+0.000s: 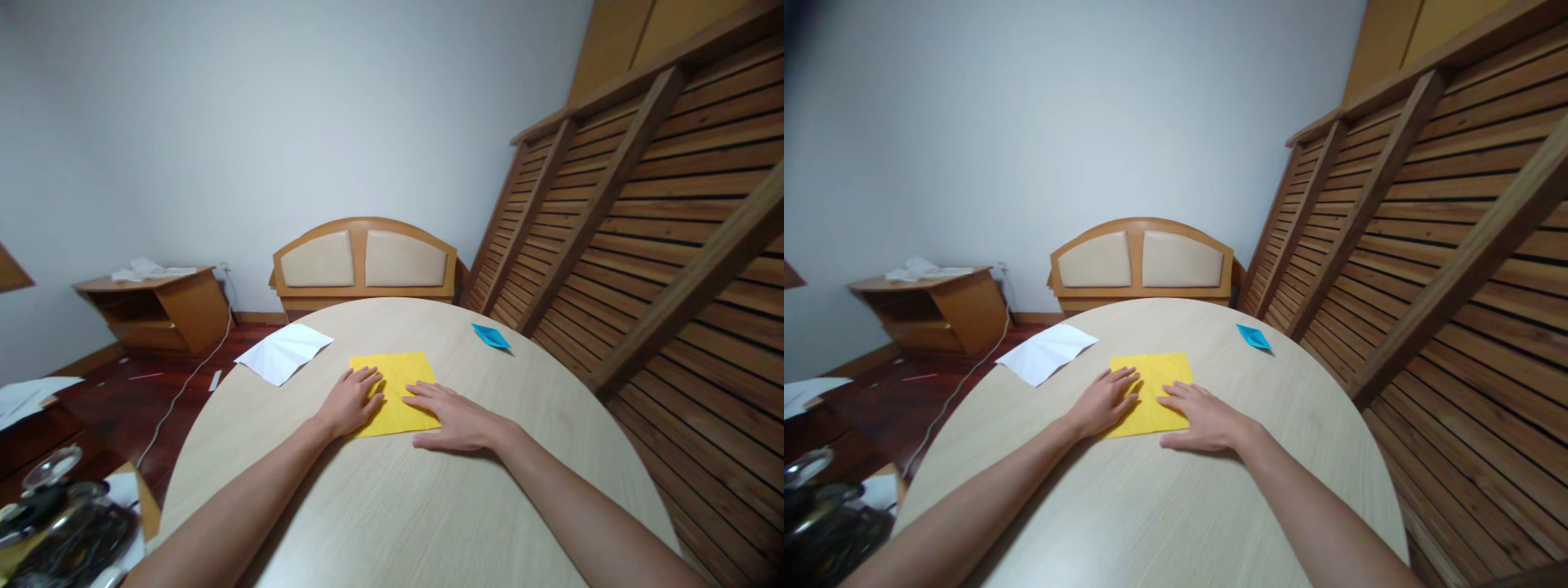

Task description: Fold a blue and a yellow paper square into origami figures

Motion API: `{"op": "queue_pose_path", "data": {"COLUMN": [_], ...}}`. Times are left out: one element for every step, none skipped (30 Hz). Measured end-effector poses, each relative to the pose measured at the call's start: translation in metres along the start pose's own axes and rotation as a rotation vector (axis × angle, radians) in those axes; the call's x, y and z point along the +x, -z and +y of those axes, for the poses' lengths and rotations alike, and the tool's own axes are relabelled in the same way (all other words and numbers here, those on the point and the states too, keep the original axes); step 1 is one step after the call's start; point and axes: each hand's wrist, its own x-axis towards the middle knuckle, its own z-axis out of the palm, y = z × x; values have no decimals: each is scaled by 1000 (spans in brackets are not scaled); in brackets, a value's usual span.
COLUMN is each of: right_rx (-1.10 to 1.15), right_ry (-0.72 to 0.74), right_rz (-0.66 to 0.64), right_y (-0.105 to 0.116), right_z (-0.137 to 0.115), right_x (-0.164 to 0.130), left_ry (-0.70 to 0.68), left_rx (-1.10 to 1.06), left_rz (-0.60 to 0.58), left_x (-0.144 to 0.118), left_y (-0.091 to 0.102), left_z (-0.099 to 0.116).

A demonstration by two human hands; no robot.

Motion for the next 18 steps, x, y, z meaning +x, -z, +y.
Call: {"op": "queue_pose_path", "data": {"right_rx": [-2,-5,-8,-10,-10,-8,-4,1,5,8,8,6,3,2,4,11,20,29], "right_ry": [-9,-15,-21,-24,-25,-24,-24,-25,-26,-28,-30,-32,-33,-35,-37,-37,-37,-37], "right_rz": [8,18,27,37,46,54,61,66,69,69,69,68,68,69,72,76,81,85], "right_y": [0,-1,-1,-1,-1,0,0,0,0,0,0,0,0,0,0,0,0,-1], "right_z": [2,5,8,10,13,15,17,18,19,20,21,21,21,21,21,21,21,22], "right_x": [0,0,1,1,0,0,0,0,-1,-1,-1,-1,-1,-1,-1,-1,-1,-1], "left_ry": [-53,-109,-156,-199,-234,-261,-282,-296,-303,-309,-312,-315,-321,-328,-338,-347,-355,-363], "left_rx": [-24,-49,-68,-80,-85,-83,-78,-72,-67,-64,-63,-62,-58,-51,-42,-32,-21,-11], "left_rz": [14,14,5,-17,-44,-74,-101,-121,-134,-142,-146,-146,-145,-143,-141,-137,-131,-125], "left_x": [-1,-1,-2,-3,-4,-5,-6,-6,-6,-6,-6,-6,-6,-6,-6,-5,-5,-5], "left_y": [2,4,5,6,6,6,6,6,5,6,6,7,8,9,10,12,13,14], "left_z": [2,3,5,6,7,8,8,8,7,7,7,7,7,8,8,9,10,11]}}
